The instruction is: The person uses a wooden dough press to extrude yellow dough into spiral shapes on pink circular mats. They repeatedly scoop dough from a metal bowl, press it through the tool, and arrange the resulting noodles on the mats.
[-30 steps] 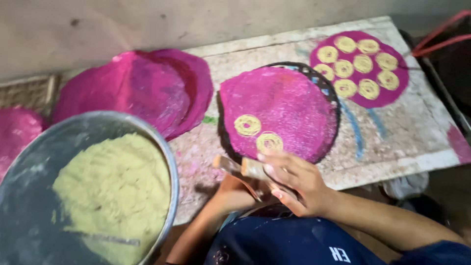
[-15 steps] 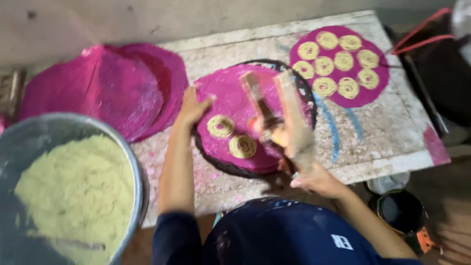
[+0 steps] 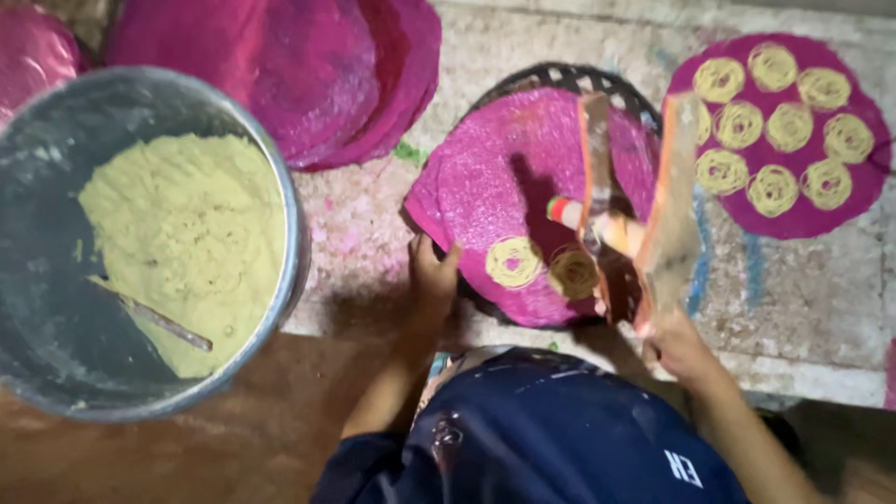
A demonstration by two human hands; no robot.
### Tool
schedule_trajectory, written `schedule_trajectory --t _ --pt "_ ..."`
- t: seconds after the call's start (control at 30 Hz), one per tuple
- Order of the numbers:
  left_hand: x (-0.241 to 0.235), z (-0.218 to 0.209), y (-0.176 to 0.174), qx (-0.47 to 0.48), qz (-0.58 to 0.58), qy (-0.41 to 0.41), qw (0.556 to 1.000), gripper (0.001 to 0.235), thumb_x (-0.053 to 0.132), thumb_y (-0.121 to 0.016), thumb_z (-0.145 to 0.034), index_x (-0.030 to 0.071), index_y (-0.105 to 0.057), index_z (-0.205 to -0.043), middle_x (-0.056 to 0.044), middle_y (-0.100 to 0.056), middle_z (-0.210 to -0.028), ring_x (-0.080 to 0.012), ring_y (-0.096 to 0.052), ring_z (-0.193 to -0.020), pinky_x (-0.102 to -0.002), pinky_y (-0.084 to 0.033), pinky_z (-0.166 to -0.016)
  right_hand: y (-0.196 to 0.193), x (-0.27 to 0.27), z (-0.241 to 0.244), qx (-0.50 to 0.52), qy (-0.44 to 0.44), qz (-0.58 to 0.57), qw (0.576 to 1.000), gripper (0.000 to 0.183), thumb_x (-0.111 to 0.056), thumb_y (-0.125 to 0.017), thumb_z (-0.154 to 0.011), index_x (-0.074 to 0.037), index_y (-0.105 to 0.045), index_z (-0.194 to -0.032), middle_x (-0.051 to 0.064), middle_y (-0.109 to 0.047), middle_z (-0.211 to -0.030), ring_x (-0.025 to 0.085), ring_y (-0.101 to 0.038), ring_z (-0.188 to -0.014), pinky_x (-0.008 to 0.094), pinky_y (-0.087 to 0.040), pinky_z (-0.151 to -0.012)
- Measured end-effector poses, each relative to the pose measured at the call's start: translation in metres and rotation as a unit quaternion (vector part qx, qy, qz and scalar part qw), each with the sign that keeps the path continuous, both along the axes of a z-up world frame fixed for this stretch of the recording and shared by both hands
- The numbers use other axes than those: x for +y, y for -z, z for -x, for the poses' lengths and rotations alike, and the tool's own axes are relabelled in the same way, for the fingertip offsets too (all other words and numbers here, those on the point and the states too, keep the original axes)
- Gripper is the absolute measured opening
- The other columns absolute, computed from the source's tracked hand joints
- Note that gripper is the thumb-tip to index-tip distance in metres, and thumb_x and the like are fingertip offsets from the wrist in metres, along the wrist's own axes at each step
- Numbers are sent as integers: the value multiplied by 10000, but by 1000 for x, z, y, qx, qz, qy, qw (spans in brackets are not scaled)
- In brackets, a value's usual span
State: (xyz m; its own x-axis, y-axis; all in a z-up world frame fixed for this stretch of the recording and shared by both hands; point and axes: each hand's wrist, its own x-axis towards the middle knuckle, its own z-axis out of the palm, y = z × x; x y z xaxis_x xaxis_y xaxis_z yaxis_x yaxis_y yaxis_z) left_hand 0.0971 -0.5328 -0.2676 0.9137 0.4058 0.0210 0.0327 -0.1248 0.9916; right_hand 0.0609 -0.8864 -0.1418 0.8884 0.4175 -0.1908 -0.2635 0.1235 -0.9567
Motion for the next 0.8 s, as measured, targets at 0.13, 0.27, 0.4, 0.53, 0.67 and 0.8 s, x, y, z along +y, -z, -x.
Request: schedule_trajectory --t 0.13,0.27,0.4,0.53,0.67,0.8 --pt "-11 32 -89 78 -392 -112 910 1176 339 -931 -694 -103 -240 -1537 -295 -271 -1522 -467 -296 -1418 -596 -274 -1166 -16 11 -32 51 -123 -40 990 1042 -710 -651 -858 57 -408 -1521 171 -606 -1339 250 -606 -1192 389 -465 -1029" --pt "11 -31 -170 -24 -12 14 1000 901 433 -668 -890 -63 -325 -1559 -353 -387 -1486 -525 -377 -1390 -604 -326 -1175 -28 20 -57 113 -240 -62 962 1036 -768 -544 -908 89 -486 -1488 200 -644 -1282 276 -625 -1163 406 -493 -997" --pt "22 -63 -206 -88 660 318 675 880 612 -513 -911 23 -338 -1541 -235 -504 -1484 -368 -463 -1414 -473 -357 -1229 -30 21 -59 229 -333 30 914 916 -720 -390 -945 35 -470 -1458 185 -663 -1276 268 -634 -1171 398 -496 -1019" --pt "8 -81 -197 -223 597 399 659 673 355 -571 -910 76 -434 -1507 -118 -561 -1287 -262 -522 -1246 -403 -414 -1131 -41 5 -88 248 -354 273 859 908 -713 -263 -880 -63 -454 -1485 141 -672 -1329 284 -655 -1201 443 -553 -986" --pt "5 -107 -164 -248 626 389 628 362 183 -571 -894 95 -528 -1243 -69 -583 -1158 -230 -542 -1136 -368 -428 -1060 -61 -8 -135 177 -403 328 836 990 -801 -214 -894 2 -565 -1355 225 -670 -1295 353 -703 -1184 443 -571 -993" --pt "9 -136 -136 -285 646 377 599 317 165 -590 -837 152 -518 -1145 -38 -593 -1198 -218 -552 -1191 -407 -425 -1138 -77 16 -160 185 -364 511 756 1010 -828 -183 -848 -81 -645 -1348 175 -685 -1261 285 -711 -1141 419 -611 -908"
